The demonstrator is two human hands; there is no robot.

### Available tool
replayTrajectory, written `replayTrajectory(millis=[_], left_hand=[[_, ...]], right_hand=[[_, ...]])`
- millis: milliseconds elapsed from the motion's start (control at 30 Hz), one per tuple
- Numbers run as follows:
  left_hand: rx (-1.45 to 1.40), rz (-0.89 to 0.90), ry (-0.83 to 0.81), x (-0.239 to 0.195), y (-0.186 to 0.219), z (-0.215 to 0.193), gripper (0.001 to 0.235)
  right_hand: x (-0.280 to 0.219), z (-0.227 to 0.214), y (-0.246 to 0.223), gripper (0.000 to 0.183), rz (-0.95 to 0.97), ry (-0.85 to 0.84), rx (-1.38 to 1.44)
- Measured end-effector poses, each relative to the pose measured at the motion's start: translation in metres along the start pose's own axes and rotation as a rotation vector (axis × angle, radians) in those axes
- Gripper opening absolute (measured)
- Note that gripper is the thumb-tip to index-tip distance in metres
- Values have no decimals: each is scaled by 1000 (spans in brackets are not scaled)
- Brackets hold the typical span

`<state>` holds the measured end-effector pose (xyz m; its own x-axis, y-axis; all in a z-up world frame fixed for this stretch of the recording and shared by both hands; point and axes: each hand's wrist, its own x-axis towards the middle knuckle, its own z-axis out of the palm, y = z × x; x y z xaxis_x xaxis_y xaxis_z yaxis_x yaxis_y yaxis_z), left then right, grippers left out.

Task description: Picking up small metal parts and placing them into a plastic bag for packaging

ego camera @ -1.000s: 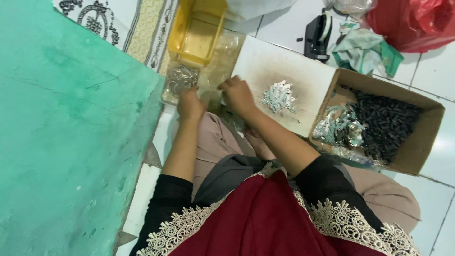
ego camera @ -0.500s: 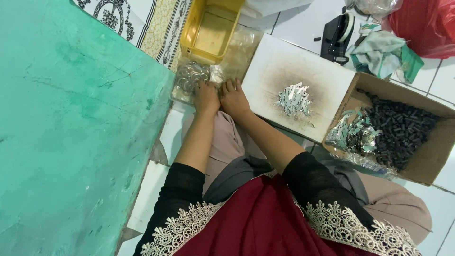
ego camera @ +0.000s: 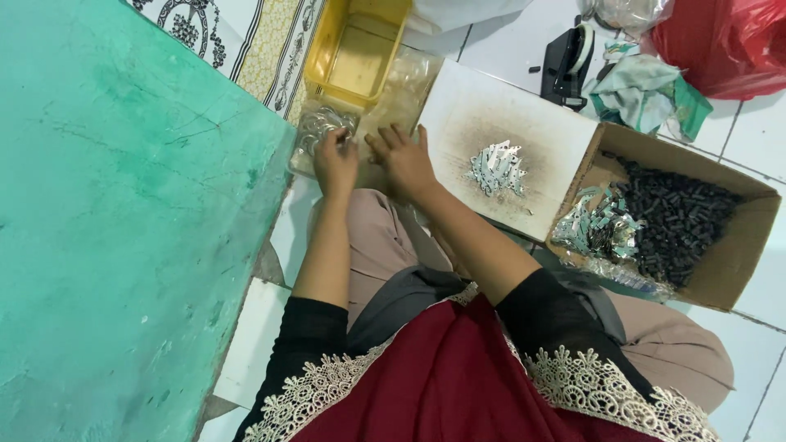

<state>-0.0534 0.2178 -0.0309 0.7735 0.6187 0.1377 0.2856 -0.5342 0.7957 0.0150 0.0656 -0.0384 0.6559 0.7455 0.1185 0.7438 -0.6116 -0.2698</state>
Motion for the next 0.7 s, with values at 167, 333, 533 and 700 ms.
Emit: replayTrajectory(millis=[167,333,533,700], left_hand=[[-531,-169,-82,-12,35,-30,40],[-683,-129,-276,-24,37,-39,64],[-645,-151,-217,-36,81,-49,17],[-623,-179,-123,-56,142,-60,27]], right_hand=[[-3,-13,24,32,170,110,352],[-15,-53,24,21,351,268,861],[-43,-95,34,28,481,297,1175],[-73,-152,16,43,253,670,705]])
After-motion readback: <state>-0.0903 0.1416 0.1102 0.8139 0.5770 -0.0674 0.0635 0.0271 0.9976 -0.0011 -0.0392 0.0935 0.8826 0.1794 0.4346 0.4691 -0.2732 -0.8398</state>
